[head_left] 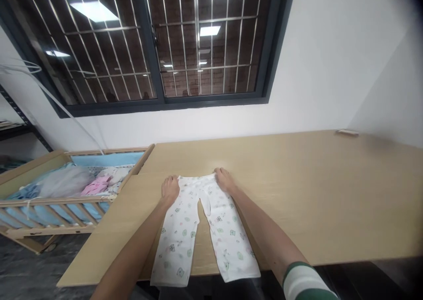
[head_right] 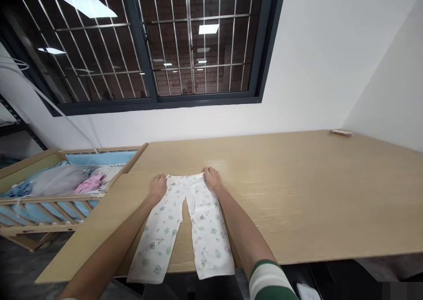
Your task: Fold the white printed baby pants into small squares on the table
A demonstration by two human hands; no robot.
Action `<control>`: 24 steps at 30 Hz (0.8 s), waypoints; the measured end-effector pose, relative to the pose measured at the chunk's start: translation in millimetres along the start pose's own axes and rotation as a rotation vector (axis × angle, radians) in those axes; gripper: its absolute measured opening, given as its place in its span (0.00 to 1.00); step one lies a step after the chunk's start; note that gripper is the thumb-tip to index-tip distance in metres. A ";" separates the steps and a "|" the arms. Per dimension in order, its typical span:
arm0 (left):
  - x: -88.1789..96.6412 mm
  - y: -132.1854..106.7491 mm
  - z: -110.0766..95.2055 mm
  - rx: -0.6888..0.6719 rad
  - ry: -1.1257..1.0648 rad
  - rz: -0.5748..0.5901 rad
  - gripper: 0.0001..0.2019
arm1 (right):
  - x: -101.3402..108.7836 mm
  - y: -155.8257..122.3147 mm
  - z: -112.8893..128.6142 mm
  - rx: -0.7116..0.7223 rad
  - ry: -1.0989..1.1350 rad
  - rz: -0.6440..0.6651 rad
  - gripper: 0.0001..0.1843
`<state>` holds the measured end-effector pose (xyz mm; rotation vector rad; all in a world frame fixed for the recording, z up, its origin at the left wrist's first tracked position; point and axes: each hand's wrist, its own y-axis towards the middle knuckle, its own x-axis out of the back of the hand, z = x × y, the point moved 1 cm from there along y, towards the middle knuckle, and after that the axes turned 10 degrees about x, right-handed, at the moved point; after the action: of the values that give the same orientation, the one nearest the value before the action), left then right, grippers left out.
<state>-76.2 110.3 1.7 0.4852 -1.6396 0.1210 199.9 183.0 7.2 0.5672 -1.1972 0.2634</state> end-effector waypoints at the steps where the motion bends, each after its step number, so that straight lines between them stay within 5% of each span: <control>1: -1.6 4.8 -0.8 0.007 0.000 -0.002 0.17 | -1.6 5.0 -3.9 -0.008 0.010 -0.007 0.16; 14: 2.4 25.6 -9.6 -0.016 -0.008 0.069 0.18 | -17.9 33.1 -40.6 -0.103 0.244 -0.121 0.11; 20: 39.4 7.6 -36.7 -0.026 -0.017 0.055 0.16 | -18.2 31.6 -41.0 -0.132 0.373 -0.152 0.10; 24: 72.8 -42.8 -82.3 -0.165 -0.069 0.078 0.16 | -16.6 32.3 -41.0 -0.156 0.456 -0.163 0.09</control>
<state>12.3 83.7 74.9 0.3020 -1.7205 0.0265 211.2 233.9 -9.5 0.4355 -0.7184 0.1476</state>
